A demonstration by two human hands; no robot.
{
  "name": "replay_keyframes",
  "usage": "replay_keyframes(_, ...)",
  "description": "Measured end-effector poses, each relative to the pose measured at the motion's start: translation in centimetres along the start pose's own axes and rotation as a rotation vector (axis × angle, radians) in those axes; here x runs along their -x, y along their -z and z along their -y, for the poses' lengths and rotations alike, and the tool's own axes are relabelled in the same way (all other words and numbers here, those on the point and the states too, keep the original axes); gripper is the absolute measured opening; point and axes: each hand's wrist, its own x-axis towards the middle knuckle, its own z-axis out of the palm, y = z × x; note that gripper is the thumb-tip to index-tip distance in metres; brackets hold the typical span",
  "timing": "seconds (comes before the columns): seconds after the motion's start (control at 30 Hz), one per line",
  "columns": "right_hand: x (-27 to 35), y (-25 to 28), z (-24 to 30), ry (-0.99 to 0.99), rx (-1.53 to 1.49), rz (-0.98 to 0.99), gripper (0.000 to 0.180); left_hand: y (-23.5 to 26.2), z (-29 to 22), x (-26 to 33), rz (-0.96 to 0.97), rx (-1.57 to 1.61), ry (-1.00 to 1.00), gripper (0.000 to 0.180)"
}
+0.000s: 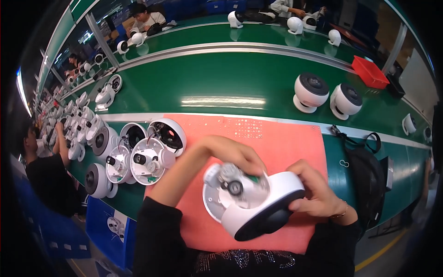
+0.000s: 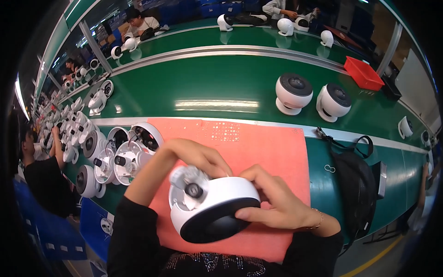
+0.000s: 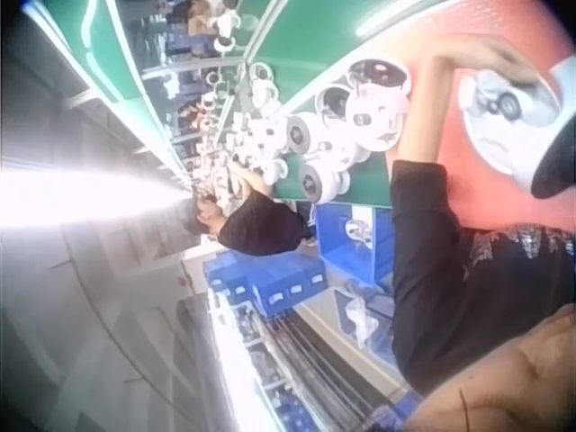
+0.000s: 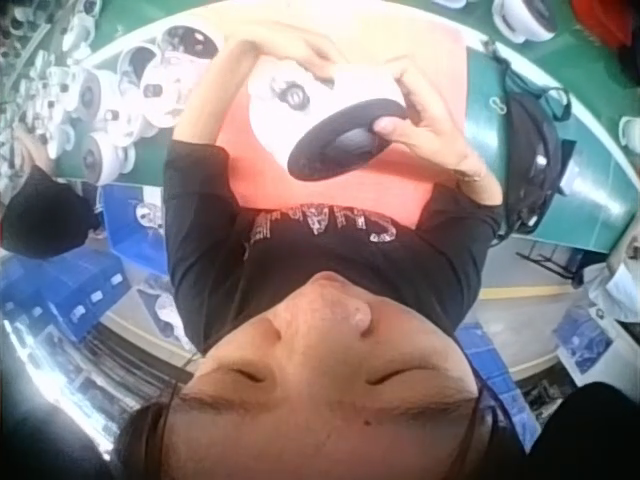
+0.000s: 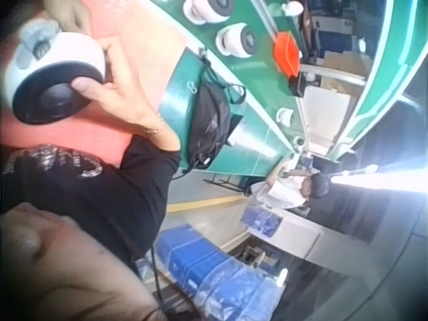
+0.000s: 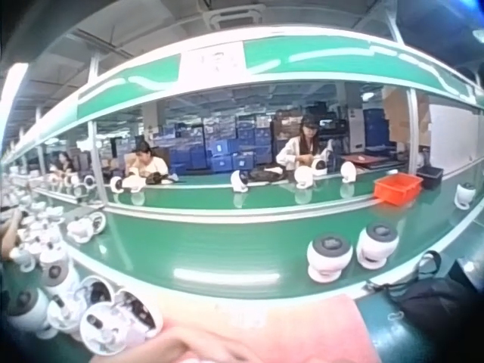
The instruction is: Assembling various components of dome security cameras on a production line.
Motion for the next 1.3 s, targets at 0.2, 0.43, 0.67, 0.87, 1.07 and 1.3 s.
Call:
replay_keyframes(0.2, -1.2, -2.4, -0.6, -0.145, 0.085, 0.215, 0.048, -2.7, 2.5, -2.2, 0.082, -0.186, 0.051, 0.028)
replay_keyframes(0.43, -1.2, -2.8, -1.1, -0.261, 0.094, -0.003, 0.048, -10.0, 1.6, 5.4, -1.206, 0.016, 0.000, 0.028)
replay_keyframes(0.67, -2.1, -3.3, -1.4, -0.094, 0.288, 0.038, 0.047, -18.3, 0.4, 7.1, -1.232, -0.359, 0.092, 0.042)
replay_keyframes(0.87, -3.7, -2.9, -1.5, -0.087, 0.510, 0.009, 0.039, -17.6, 0.6, 7.4, -1.266, -0.445, 0.130, 0.042)
replay_keyframes(1.07, -4.4, -2.6, -2.1, -0.072, 0.761, 0.041, 0.042, -15.5, -0.2, 7.7, -1.051, -0.327, 0.319, 0.036)
replay_keyframes(1.3, -4.2, -2.5, -2.8, -0.002, 0.946, 0.072, 0.039, -14.4, 0.2, 7.9, -0.923, -0.517, 0.323, 0.044)
